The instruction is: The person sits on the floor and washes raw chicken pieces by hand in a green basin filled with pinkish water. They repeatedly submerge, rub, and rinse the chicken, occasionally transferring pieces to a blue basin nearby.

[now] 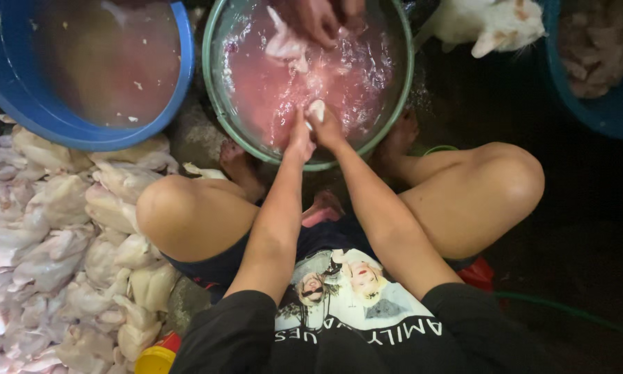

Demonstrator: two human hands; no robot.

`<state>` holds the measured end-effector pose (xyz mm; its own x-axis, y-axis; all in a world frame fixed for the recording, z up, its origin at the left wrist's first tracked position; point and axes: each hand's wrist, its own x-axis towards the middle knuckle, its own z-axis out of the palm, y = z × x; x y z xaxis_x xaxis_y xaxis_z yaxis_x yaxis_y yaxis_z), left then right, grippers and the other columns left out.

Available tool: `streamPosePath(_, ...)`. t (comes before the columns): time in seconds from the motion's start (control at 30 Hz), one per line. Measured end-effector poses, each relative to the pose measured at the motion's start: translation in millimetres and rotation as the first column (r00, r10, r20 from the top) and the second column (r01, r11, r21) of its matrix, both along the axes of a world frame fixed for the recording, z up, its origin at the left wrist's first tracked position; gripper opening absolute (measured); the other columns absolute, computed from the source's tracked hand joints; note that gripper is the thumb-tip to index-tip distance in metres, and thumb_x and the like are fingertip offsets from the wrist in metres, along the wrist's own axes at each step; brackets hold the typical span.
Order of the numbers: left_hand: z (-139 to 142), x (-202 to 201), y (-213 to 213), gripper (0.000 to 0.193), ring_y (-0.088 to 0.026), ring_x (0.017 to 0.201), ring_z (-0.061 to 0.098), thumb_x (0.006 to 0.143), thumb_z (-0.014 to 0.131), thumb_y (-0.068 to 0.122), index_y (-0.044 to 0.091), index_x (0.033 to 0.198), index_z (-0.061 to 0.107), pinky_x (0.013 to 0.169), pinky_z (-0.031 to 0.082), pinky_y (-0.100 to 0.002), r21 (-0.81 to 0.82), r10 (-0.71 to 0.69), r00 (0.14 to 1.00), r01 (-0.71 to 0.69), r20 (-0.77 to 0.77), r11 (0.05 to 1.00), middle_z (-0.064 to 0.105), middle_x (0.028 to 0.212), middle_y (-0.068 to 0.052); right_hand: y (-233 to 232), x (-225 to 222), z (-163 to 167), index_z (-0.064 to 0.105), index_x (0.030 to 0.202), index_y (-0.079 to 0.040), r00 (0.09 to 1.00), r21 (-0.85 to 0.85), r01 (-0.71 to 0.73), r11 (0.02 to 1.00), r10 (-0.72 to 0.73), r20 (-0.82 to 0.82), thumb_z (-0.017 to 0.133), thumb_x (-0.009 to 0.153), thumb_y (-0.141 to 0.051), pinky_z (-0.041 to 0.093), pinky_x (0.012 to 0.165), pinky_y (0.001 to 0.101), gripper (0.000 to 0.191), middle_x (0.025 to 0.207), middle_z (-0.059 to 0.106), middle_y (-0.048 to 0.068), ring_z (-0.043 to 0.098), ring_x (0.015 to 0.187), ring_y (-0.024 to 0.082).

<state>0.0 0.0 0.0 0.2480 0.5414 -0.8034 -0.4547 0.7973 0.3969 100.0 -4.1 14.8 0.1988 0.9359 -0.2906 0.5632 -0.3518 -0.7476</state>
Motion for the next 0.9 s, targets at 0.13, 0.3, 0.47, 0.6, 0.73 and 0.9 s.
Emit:
streamPosePath(0.13,15.6,12.8,-13.8,0.064,-0.017,0.063,0.033,0.104,0.061,0.060,0.003,0.133,0.063,0.052,0.027,-0.033,0.004,-0.394,0.850,0.422,-0.350,0.907,0.044,0.085,-0.004,-6.1,12.2,-0.4,0.074,0.127,-0.006,0.953,-0.104,0.286,0.952,-0.294,-0.072,0.051,0.103,-0.048,0.052,0.093,0.0455,0.054,0.119,0.074,0.022,0.069,0.107,0.034)
streamPosePath(0.3,22.7,14.1,-15.9,0.046,-0.009,0.065,0.060,0.098,0.063,0.044,0.013,0.131,0.060,0.058,0.046,-0.026,0.157,-0.309,0.943,0.326,-0.122,0.932,0.068,0.088,0.000,0.7,28.8,8.1,0.068,0.117,0.005,0.539,-0.578,0.495,0.649,-0.751,-0.381,0.057,0.100,-0.052,0.056,0.080,0.0479,0.061,0.104,0.073,0.017,0.070,0.091,0.030)
streamPosePath(0.47,20.2,6.6,-12.6,0.049,-0.013,0.077,0.062,0.098,0.063,0.044,0.009,0.131,0.062,0.068,0.048,-0.030,0.149,-0.102,0.968,0.139,-0.228,0.979,0.070,0.097,-0.003,-10.0,-4.0,-2.3,0.061,0.118,0.000,0.560,-0.412,0.136,0.901,-0.414,-0.718,0.060,0.096,-0.056,0.058,0.075,0.0426,0.060,0.105,0.070,0.014,0.070,0.089,0.024)
streamPosePath(0.6,36.1,9.1,-10.4,0.051,-0.016,0.086,0.063,0.098,0.062,0.044,0.006,0.131,0.064,0.077,0.050,-0.033,0.191,-0.144,0.955,0.197,-0.260,0.962,0.071,0.105,-0.006,5.9,2.2,-1.7,0.066,0.116,-0.002,0.904,-0.475,0.272,0.837,-0.392,-0.172,0.062,0.097,-0.052,0.053,0.072,0.0463,0.054,0.100,0.070,0.014,0.065,0.084,0.025)
streamPosePath(0.73,58.1,12.4,-2.6,0.054,-0.019,0.095,0.065,0.098,0.061,0.044,0.003,0.131,0.065,0.085,0.052,-0.036,0.316,-0.255,0.951,0.300,-0.175,0.900,0.073,0.113,-0.009,17.4,1.3,2.8,0.069,0.115,0.000,0.702,-0.492,0.320,0.810,-0.551,-0.451,0.065,0.098,-0.043,0.054,0.080,0.0452,0.046,0.102,0.069,0.012,0.063,0.089,0.025)
streamPosePath(0.9,86.6,13.9,10.9,0.053,-0.023,0.088,0.061,0.101,0.062,0.041,-0.005,0.127,0.069,0.076,0.050,-0.039,0.311,-0.410,0.855,0.502,-0.317,0.807,0.073,0.104,-0.018,29.7,-11.7,34.4,0.065,0.117,-0.007,0.524,-0.654,0.164,0.738,-0.627,-0.576,0.057,0.101,-0.051,0.056,0.086,0.0463,0.047,0.104,0.070,0.011,0.066,0.092,0.028)
